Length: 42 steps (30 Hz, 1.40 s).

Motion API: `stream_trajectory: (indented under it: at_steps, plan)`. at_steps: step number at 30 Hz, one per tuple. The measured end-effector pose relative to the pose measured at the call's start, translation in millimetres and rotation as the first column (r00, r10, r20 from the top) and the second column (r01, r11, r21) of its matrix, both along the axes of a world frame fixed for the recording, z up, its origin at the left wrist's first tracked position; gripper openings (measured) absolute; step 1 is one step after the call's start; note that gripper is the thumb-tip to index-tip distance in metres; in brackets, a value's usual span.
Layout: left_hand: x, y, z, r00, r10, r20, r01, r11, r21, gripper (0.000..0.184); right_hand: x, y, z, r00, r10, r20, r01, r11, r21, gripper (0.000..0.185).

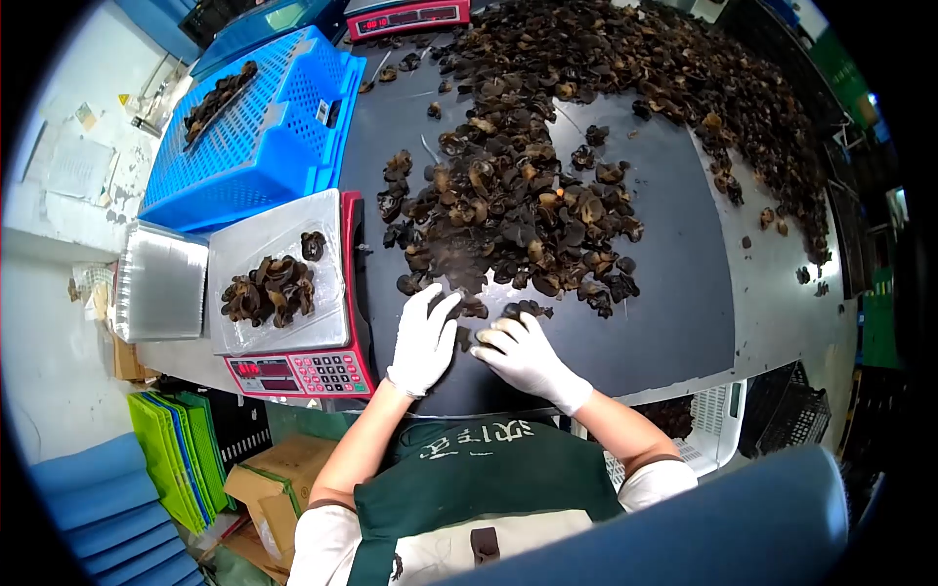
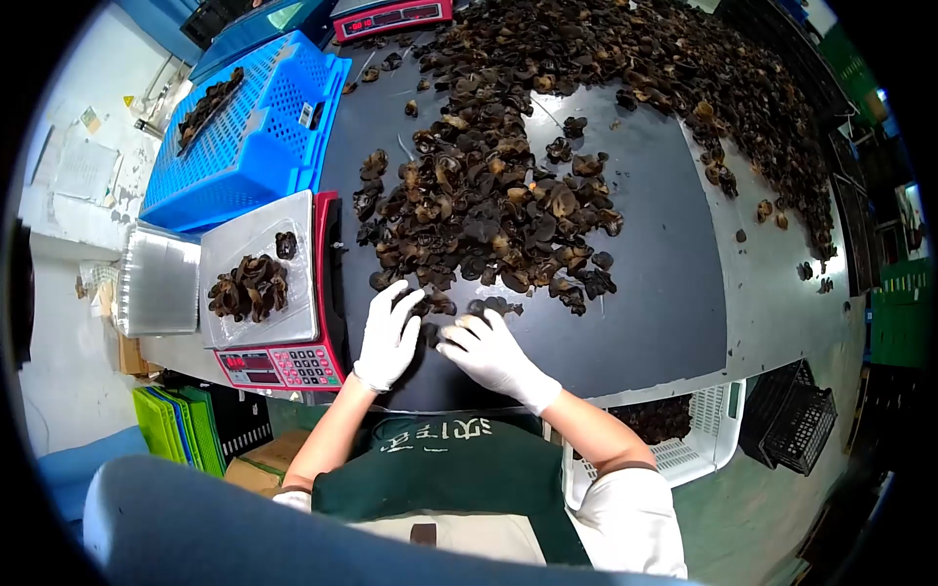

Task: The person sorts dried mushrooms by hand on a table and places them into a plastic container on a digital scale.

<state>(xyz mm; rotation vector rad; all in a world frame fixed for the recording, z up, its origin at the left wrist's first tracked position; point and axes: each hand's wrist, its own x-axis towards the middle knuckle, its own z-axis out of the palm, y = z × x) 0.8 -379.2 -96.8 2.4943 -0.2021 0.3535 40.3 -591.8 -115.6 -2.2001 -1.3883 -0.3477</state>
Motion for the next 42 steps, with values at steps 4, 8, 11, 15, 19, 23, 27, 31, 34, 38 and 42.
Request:
stream_trajectory:
  at_steps: [4, 8, 11, 15, 19, 23, 27, 31, 34, 38, 42]
  plan:
    - [-8, -7, -9, 1.0, 0.002, -0.007, -0.002, 0.999, 0.04, 0.042, -8, -45, 13, 0.949, -0.263, -0.172, 0.288, 0.947, 0.139, 0.048]
    - [-4, -20, -11, 0.998, -0.024, -0.053, 0.026, 0.999, 0.038, 0.053, -8, -55, 8, 0.858, -0.419, -0.298, 0.446, 0.894, 0.027, 0.083]
    - [8, -28, -17, 0.994, -0.111, 0.014, 0.108, 0.981, 0.16, 0.056, 1, -36, 22, 0.882, -0.391, -0.262, 0.374, 0.92, -0.114, 0.099]
    - [17, -32, -16, 0.983, -0.173, 0.056, 0.156, 0.961, 0.227, 0.043, 13, -20, 20, 0.903, -0.369, -0.221, 0.319, 0.919, -0.232, 0.089]
    - [13, -26, -20, 0.988, -0.15, 0.042, 0.14, 0.974, 0.181, 0.024, 33, -34, -1, 0.949, -0.251, -0.193, 0.271, 0.959, 0.084, 0.032]
    - [16, -19, -25, 0.987, -0.052, 0.154, 0.026, 0.985, 0.169, 0.017, 30, -65, -4, 0.944, -0.219, -0.248, 0.292, 0.904, 0.312, 0.018]
    - [17, -15, -31, 0.989, -0.027, 0.148, 0.007, 0.991, 0.137, 0.016, 7, -91, 1, 0.912, -0.295, -0.284, 0.371, 0.889, 0.27, 0.026]
    - [15, -23, -23, 0.99, -0.045, 0.134, 0.034, 0.996, 0.079, 0.021, -19, -91, 6, 0.863, -0.441, -0.245, 0.484, 0.862, 0.153, 0.037]
    - [19, -34, -10, 0.97, -0.215, 0.114, 0.194, 0.966, 0.169, 0.03, -22, -77, 18, 0.783, -0.587, -0.206, 0.591, 0.805, -0.05, 0.07]
    - [13, -39, -7, 0.953, -0.275, 0.127, 0.227, 0.925, 0.304, 0.03, -14, -61, 13, 0.838, -0.521, -0.161, 0.497, 0.851, -0.17, 0.071]
    - [12, -20, -24, 0.991, -0.11, 0.077, 0.098, 0.985, 0.144, 0.016, -11, -75, -10, 0.868, -0.482, -0.116, 0.494, 0.862, 0.113, 0.027]
